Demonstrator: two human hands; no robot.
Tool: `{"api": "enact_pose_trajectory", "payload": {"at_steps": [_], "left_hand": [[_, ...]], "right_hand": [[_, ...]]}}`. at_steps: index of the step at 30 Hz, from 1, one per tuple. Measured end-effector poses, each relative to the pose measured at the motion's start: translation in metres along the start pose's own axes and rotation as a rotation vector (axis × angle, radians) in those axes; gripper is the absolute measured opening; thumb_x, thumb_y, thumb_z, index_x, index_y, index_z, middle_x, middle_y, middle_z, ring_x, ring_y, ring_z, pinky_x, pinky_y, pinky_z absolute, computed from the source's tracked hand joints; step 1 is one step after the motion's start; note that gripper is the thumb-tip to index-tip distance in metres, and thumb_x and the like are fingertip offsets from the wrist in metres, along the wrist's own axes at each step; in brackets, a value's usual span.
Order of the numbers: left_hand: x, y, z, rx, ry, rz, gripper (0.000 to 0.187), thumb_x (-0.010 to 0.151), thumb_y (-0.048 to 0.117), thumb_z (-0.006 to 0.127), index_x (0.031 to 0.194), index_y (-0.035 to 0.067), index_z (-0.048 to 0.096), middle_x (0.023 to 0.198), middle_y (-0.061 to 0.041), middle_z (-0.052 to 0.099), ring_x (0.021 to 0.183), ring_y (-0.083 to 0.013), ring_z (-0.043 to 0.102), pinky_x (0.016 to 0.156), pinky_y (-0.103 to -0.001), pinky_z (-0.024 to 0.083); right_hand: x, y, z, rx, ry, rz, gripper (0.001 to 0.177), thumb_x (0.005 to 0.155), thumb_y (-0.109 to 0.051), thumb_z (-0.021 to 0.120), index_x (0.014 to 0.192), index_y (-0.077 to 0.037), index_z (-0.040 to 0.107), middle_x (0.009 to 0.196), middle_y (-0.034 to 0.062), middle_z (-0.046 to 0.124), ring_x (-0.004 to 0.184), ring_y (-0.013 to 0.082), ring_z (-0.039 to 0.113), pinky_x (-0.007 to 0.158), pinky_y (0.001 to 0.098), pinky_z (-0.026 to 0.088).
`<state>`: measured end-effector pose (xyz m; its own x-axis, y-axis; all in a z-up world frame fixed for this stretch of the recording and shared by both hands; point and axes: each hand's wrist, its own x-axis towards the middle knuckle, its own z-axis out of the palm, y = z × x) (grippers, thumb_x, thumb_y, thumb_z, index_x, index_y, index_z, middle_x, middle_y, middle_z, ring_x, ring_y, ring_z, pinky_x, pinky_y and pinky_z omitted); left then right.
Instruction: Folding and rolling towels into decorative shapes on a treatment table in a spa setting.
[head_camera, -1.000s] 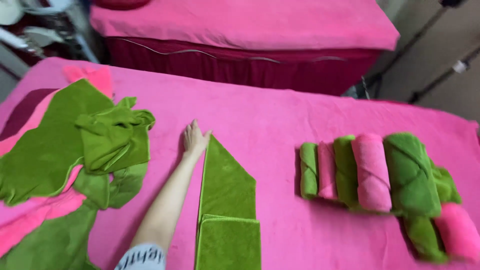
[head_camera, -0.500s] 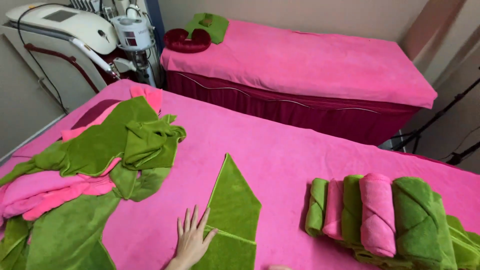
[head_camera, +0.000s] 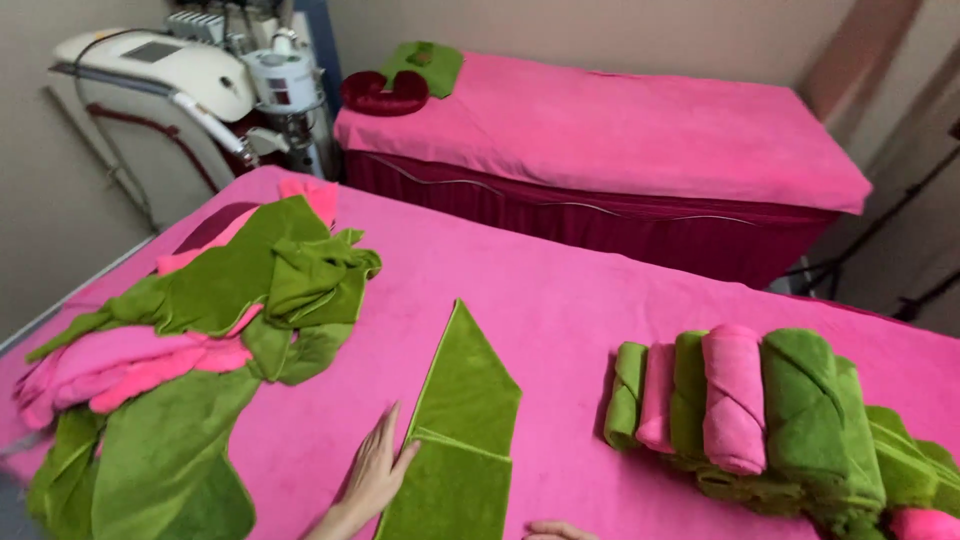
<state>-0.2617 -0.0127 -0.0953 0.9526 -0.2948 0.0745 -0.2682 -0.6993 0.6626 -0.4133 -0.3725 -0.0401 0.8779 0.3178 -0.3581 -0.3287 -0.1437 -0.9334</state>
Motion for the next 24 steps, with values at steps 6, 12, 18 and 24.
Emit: {"api": "enact_pose_trajectory", "payload": {"at_steps": [6,12,18,24], "left_hand": [[-0.022,-0.027,0.016,0.016,0.019,0.059,0.084,0.105,0.049,0.045,0.168,0.008,0.006,0.175,-0.016,0.012,0.160,-0.0277,0.020,0.129,-0.045,0.019],[-0.026,-0.015,0.026,0.051,0.102,0.032,0.083,0.105,0.050,0.047,0.169,0.012,0.009,0.175,-0.016,0.012,0.160,-0.0290,0.016,0.130,-0.046,0.015],[-0.052,0.003,0.046,0.439,0.190,0.265,0.088,0.101,0.062,0.051,0.170,0.023,0.014,0.176,-0.019,0.007,0.162,-0.0366,0.008,0.125,-0.059,0.011],[-0.058,0.002,0.050,0.664,0.406,0.422,0.091,0.090,0.075,0.054,0.167,0.034,0.028,0.178,-0.012,0.015,0.164,-0.0295,0.014,0.128,-0.053,0.014]], "right_hand": [[0.022,0.012,-0.012,0.131,-0.024,0.170,0.056,0.095,-0.036,0.066,0.143,-0.008,0.067,0.123,0.0126,0.084,0.108,0.0208,0.081,0.105,0.0325,0.062],[0.120,0.009,-0.053,-0.395,0.632,-0.081,0.037,0.097,-0.022,0.063,0.131,-0.012,0.075,0.134,0.0092,0.077,0.125,0.0197,0.071,0.111,0.0363,0.052],[0.211,-0.035,-0.039,-0.551,0.789,-0.014,0.052,0.102,-0.044,0.059,0.135,-0.005,0.067,0.129,0.0151,0.075,0.116,0.0305,0.074,0.102,0.0470,0.058],[0.287,-0.037,-0.008,-1.200,0.632,-0.573,0.056,0.102,-0.037,0.063,0.151,-0.013,0.052,0.157,0.0210,0.050,0.144,0.0417,0.046,0.117,0.0563,0.036]]}}
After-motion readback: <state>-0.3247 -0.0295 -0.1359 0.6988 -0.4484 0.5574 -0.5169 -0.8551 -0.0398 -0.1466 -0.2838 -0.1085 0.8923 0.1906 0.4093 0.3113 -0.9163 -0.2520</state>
